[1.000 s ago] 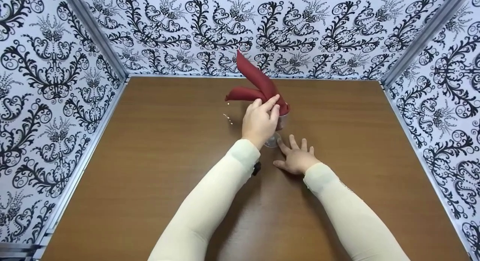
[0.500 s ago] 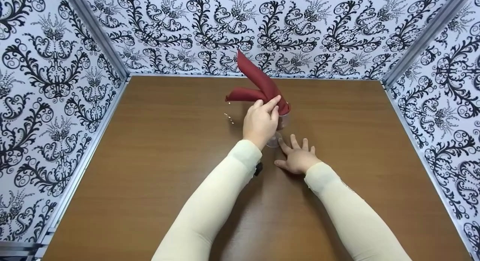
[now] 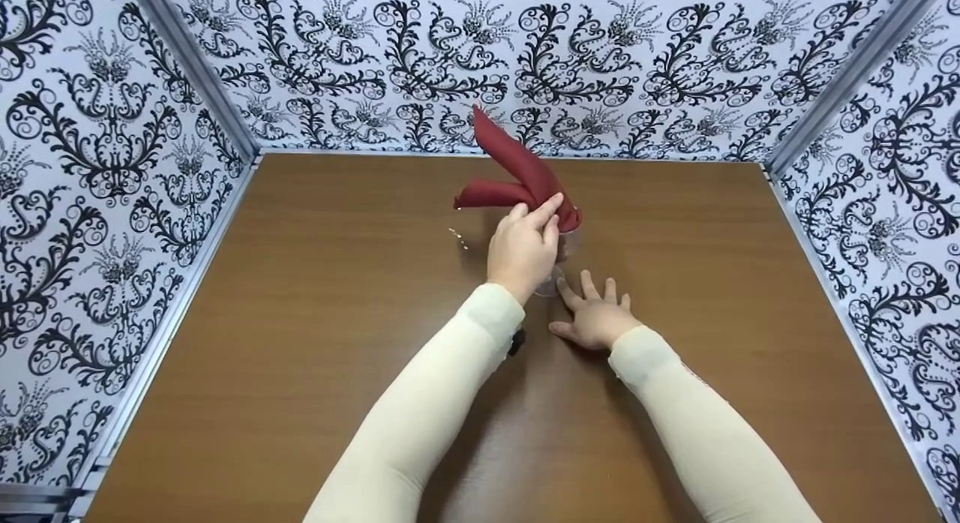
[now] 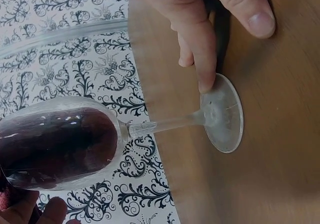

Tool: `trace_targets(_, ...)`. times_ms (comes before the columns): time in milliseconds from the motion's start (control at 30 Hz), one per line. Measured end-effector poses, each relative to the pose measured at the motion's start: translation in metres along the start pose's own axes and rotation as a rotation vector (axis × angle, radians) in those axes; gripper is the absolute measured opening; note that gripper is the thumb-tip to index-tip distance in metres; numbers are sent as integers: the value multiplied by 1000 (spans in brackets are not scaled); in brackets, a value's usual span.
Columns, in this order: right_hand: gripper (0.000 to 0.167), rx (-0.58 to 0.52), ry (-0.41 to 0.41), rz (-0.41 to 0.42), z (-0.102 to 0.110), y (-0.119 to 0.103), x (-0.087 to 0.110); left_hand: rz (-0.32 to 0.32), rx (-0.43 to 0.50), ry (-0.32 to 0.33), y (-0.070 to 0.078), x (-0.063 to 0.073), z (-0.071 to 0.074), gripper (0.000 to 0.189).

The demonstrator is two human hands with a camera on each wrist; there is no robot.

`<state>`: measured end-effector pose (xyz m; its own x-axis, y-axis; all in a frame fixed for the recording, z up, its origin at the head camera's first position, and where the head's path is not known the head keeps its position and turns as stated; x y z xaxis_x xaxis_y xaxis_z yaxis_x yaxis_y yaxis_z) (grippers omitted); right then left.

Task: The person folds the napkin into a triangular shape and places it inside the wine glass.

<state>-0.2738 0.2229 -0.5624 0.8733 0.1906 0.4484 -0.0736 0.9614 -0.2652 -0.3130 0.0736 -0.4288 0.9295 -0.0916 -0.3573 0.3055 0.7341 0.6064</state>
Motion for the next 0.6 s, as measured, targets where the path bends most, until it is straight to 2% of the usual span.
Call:
trace_targets(300, 91, -12, -2, -1, -1, 0, 0, -25, -19, -73, 2, -2, 3, 40)
trace_targets(600, 89, -3, -27, -17, -1, 2, 2, -108, -203, -164, 0, 0, 8, 54)
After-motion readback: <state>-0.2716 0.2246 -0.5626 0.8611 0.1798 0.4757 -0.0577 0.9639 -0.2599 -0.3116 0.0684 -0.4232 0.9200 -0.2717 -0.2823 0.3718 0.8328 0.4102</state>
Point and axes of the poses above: each hand's wrist, its own x-axis away from the middle knuckle, its own z-axis out of the back of the hand, y = z × x, the point moved 6 cm from there along -x, towards the middle knuckle
